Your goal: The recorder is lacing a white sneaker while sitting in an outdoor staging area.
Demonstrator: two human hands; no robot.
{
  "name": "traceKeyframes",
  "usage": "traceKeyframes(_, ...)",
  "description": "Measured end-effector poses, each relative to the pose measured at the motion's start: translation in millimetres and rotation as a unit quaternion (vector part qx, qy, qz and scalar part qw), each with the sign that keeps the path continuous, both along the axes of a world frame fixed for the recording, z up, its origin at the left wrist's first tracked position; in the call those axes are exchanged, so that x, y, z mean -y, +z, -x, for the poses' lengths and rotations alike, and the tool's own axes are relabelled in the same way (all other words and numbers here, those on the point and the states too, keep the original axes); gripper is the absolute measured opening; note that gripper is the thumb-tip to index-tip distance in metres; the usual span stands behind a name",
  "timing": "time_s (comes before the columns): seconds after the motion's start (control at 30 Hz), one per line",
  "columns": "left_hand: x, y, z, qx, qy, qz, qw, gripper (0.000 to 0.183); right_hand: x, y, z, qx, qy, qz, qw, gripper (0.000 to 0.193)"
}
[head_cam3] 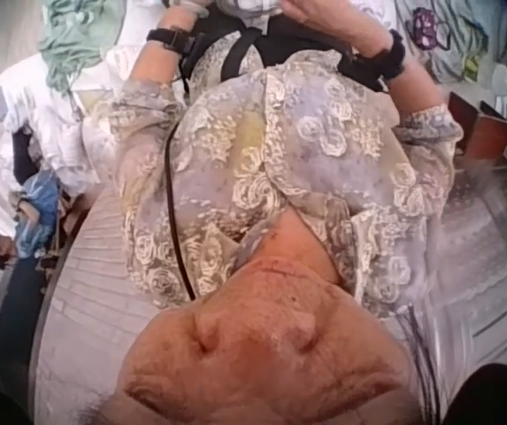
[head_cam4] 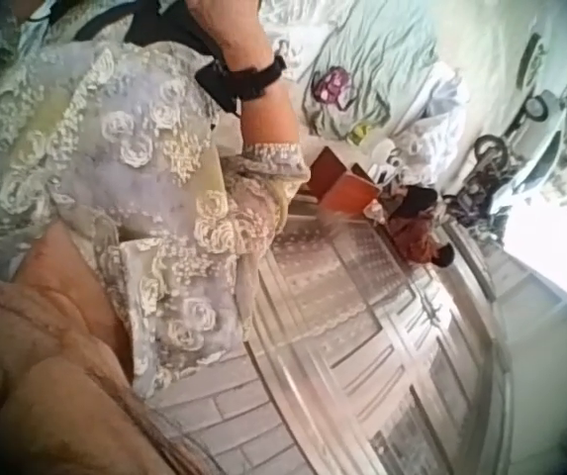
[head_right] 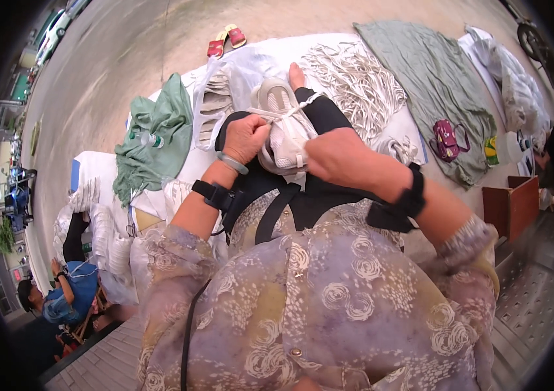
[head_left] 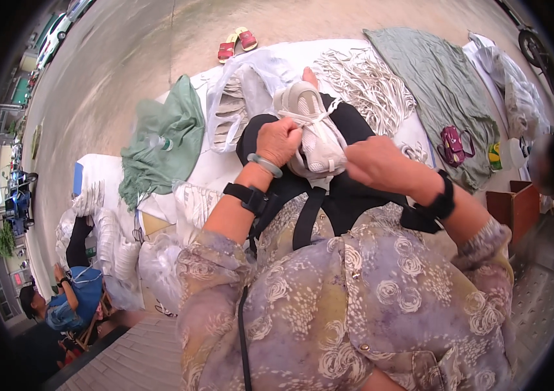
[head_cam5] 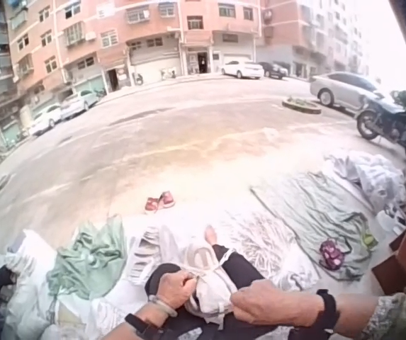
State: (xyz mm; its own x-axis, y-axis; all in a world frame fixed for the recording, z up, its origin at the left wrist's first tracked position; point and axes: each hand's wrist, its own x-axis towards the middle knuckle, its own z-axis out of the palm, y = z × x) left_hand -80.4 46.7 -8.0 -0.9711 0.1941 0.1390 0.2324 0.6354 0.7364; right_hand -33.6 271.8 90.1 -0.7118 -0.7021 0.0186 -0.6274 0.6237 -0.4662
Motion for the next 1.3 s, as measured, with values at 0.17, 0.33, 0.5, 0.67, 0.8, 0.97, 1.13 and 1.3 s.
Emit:
traceKeyframes(0.17,-22.6,1.4,-4.3,-0.054,0.037,0.063,0.996,0.013,10.5,-11.5,37.8,-0.053,-0.017,0.212,0.976,0.016)
traceKeyframes(0.33,-26.2,-4.6,-10.6,-0.09,0.072,0.097,0.989,0.011,68.7,-29.7,70.0,0.261,-0.111,0.482,0.829,0.022)
traceKeyframes(0.5,-21.8,-6.5,-11.1,-0.079,0.098,0.108,0.986,0.013,19.4,-46.1,40.8,0.361,-0.072,0.374,0.851,0.027)
traceKeyframes(0.67,-27.9,-0.7,-9.2,-0.071,0.074,0.138,0.985,0.014,-105.7,-48.3,-42.5,0.44,-0.227,0.242,0.834,0.026)
traceKeyframes(0.8,-33.1,-3.7,-6.8,-0.083,0.063,0.136,0.985,0.013,-215.3,-82.5,-124.5,0.374,-0.314,0.025,0.872,0.027)
traceKeyframes(0.97,-33.1,4.1,-8.6,-0.042,0.078,0.139,0.986,0.015,-290.0,-111.3,-205.7,0.365,-0.371,-0.039,0.853,0.027)
traceKeyframes(1.13,-31.8,3.8,-9.0,-0.024,0.074,0.158,0.984,0.018,-311.2,-121.6,-235.3,0.379,-0.404,-0.068,0.83,0.026)
traceKeyframes(1.3,-31.7,3.7,-9.8,-0.054,0.071,0.145,0.985,0.018,-348.7,-135.3,-261.5,0.32,-0.398,-0.179,0.841,0.023)
